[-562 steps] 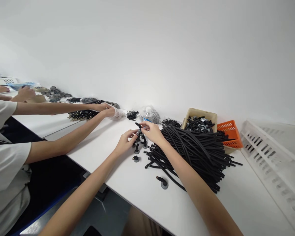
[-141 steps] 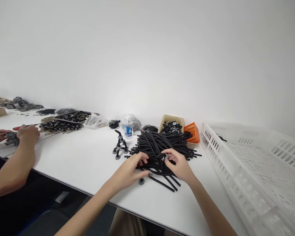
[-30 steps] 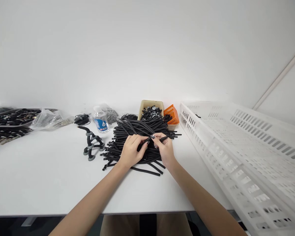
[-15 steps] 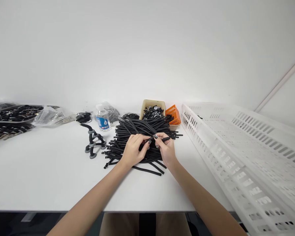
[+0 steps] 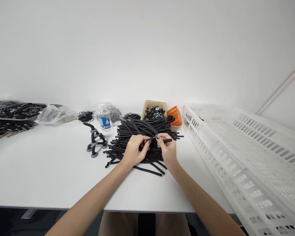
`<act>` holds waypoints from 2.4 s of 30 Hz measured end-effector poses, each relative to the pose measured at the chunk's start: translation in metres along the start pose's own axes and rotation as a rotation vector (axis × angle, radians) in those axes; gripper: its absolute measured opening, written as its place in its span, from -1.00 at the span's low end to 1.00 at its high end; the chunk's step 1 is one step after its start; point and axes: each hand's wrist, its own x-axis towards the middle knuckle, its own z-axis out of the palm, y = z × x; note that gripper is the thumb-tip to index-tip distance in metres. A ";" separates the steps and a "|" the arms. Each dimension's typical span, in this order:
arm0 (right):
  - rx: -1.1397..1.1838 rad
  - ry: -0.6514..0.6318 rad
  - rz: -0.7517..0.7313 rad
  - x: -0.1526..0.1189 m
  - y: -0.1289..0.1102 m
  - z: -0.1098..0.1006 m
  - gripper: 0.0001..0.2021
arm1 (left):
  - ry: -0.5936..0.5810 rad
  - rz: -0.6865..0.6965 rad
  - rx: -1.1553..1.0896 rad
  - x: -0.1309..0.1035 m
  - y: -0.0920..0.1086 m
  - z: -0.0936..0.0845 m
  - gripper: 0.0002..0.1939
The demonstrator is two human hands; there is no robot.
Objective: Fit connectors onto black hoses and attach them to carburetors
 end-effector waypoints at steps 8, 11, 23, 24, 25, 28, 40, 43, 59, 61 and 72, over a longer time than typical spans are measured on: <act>0.214 0.162 0.069 0.018 -0.004 -0.016 -0.69 | 0.083 -0.041 0.035 -0.003 -0.007 -0.004 -0.86; 0.242 0.101 0.110 0.017 -0.007 -0.014 -0.69 | 0.069 -0.049 0.040 -0.005 -0.010 -0.002 -0.82; 0.196 -0.098 0.189 0.004 0.001 0.000 -0.70 | -0.105 0.015 0.016 -0.003 -0.003 -0.006 -0.78; 0.179 -0.107 0.195 0.003 0.001 0.000 -0.70 | -0.107 0.013 0.011 -0.003 -0.002 -0.007 -0.80; 0.164 -0.117 0.199 0.002 0.000 0.001 -0.70 | -0.112 0.007 0.008 -0.003 -0.001 -0.007 -0.82; 0.133 -0.158 0.206 0.001 -0.002 0.002 -0.70 | -0.139 -0.007 0.021 -0.003 -0.003 -0.006 -0.89; 0.144 -0.255 0.281 -0.003 -0.003 0.000 -0.70 | -0.107 -0.034 0.030 -0.006 -0.004 -0.004 -0.75; 0.099 -0.322 0.301 -0.004 -0.002 0.000 -0.65 | -0.101 -0.048 0.027 -0.007 -0.002 -0.005 -0.71; -0.039 -0.344 0.233 -0.006 -0.002 0.002 -0.63 | -0.068 0.025 0.078 -0.010 -0.001 -0.006 -0.71; -0.051 -0.306 0.217 -0.006 -0.006 0.003 -0.65 | -0.043 0.005 0.089 -0.008 0.001 -0.011 -0.72; -0.045 -0.203 0.215 -0.003 -0.012 0.001 -0.67 | 0.464 -0.253 0.243 -0.078 0.004 -0.141 -0.88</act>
